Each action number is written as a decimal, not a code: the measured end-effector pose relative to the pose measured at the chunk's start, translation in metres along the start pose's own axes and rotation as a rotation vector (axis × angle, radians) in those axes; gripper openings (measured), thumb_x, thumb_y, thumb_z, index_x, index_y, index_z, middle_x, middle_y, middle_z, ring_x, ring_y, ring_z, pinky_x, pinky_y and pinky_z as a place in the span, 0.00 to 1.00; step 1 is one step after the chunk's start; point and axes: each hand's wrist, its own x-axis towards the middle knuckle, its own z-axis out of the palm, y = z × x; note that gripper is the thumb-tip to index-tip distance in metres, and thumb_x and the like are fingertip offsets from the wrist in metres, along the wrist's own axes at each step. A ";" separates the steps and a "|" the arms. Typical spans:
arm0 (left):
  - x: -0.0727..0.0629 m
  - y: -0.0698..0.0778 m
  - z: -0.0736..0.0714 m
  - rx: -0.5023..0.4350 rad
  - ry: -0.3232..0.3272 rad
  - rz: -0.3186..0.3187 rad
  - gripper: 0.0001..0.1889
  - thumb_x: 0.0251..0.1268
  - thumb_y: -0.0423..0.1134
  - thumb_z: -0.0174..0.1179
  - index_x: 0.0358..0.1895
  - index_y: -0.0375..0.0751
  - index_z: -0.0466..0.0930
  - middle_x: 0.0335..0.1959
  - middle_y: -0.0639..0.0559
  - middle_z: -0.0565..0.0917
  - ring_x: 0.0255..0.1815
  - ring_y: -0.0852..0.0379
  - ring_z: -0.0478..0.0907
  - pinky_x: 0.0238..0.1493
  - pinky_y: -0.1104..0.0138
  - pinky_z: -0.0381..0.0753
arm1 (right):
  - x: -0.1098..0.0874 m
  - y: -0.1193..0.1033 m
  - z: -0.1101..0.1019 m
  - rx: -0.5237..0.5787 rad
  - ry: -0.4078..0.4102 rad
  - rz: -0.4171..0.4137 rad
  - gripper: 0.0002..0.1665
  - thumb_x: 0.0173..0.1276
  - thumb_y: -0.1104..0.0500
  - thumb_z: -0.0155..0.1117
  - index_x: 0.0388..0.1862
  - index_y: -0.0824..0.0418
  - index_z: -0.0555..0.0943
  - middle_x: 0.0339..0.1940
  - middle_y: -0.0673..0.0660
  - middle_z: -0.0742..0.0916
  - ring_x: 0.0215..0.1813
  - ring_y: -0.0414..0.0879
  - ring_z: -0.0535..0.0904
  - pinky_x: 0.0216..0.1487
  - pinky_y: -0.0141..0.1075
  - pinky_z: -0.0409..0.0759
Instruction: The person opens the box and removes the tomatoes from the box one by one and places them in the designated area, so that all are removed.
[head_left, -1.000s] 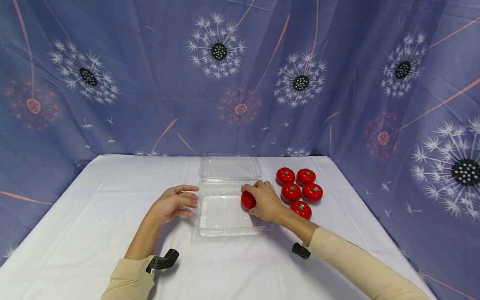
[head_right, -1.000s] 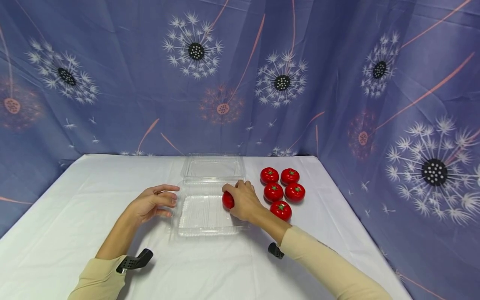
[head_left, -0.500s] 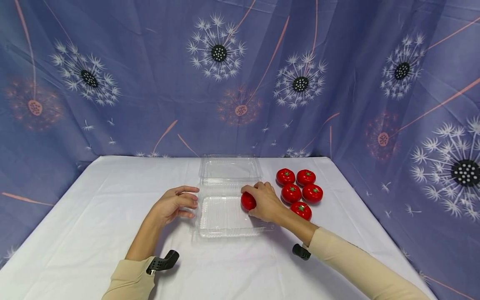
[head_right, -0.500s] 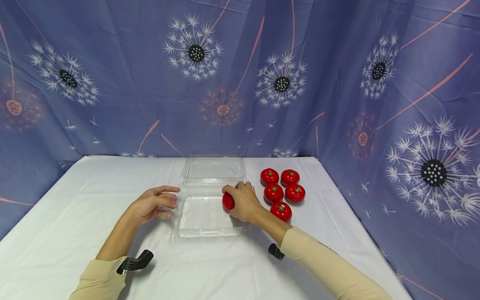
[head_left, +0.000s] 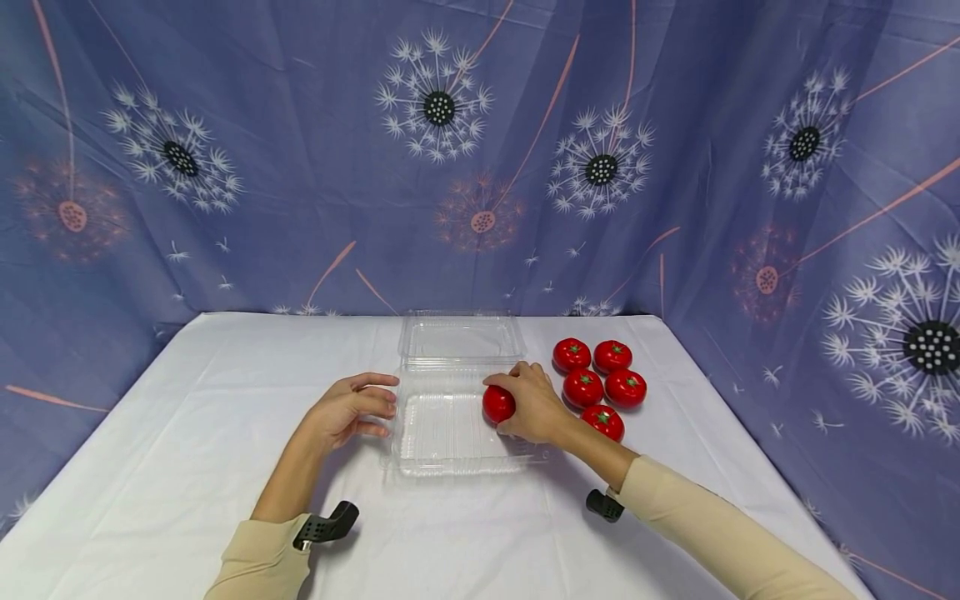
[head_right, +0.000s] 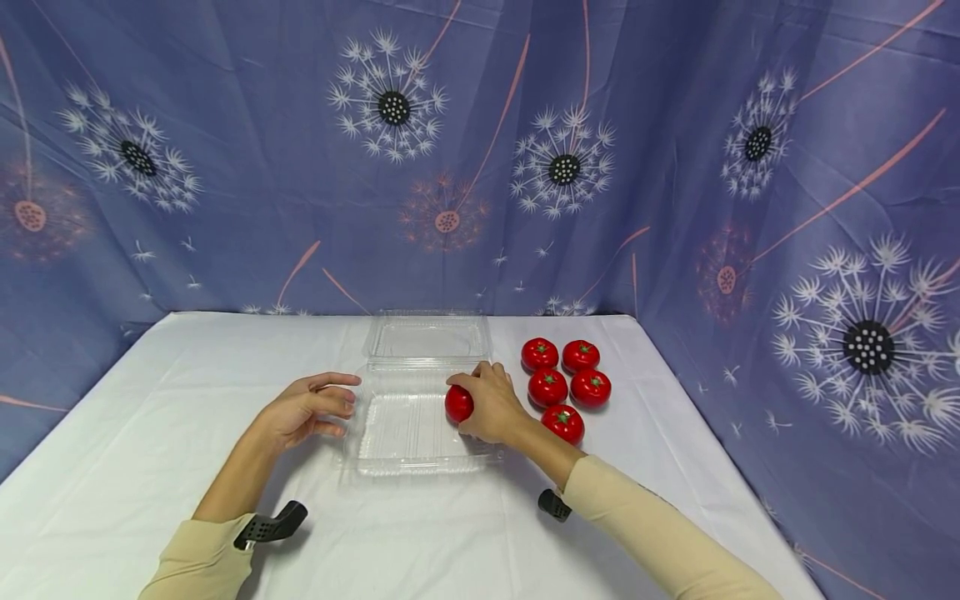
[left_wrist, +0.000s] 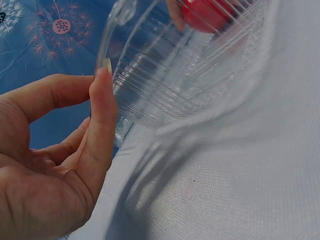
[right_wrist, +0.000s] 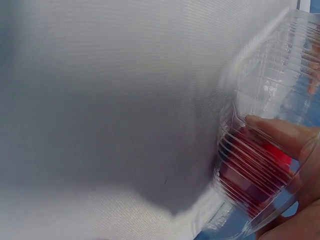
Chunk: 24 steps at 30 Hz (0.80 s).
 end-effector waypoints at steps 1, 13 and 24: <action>0.000 0.000 0.000 0.001 -0.001 0.001 0.32 0.59 0.24 0.60 0.69 0.22 0.63 0.44 0.46 0.80 0.30 0.59 0.82 0.31 0.63 0.90 | 0.000 0.000 0.000 0.001 0.001 -0.002 0.42 0.46 0.60 0.85 0.64 0.50 0.81 0.52 0.62 0.79 0.56 0.56 0.70 0.56 0.51 0.77; 0.000 0.000 0.000 -0.007 -0.004 0.005 0.32 0.60 0.24 0.61 0.69 0.23 0.64 0.43 0.47 0.81 0.31 0.59 0.82 0.32 0.62 0.90 | 0.002 0.002 0.000 0.033 0.004 -0.002 0.41 0.45 0.59 0.86 0.62 0.51 0.83 0.50 0.60 0.80 0.54 0.54 0.70 0.54 0.49 0.78; -0.001 0.001 0.002 0.017 0.008 0.004 0.32 0.58 0.24 0.62 0.69 0.23 0.65 0.45 0.46 0.79 0.31 0.59 0.82 0.31 0.62 0.90 | 0.009 0.000 -0.007 0.161 0.035 0.009 0.40 0.45 0.59 0.86 0.61 0.56 0.83 0.48 0.61 0.84 0.53 0.54 0.77 0.53 0.50 0.84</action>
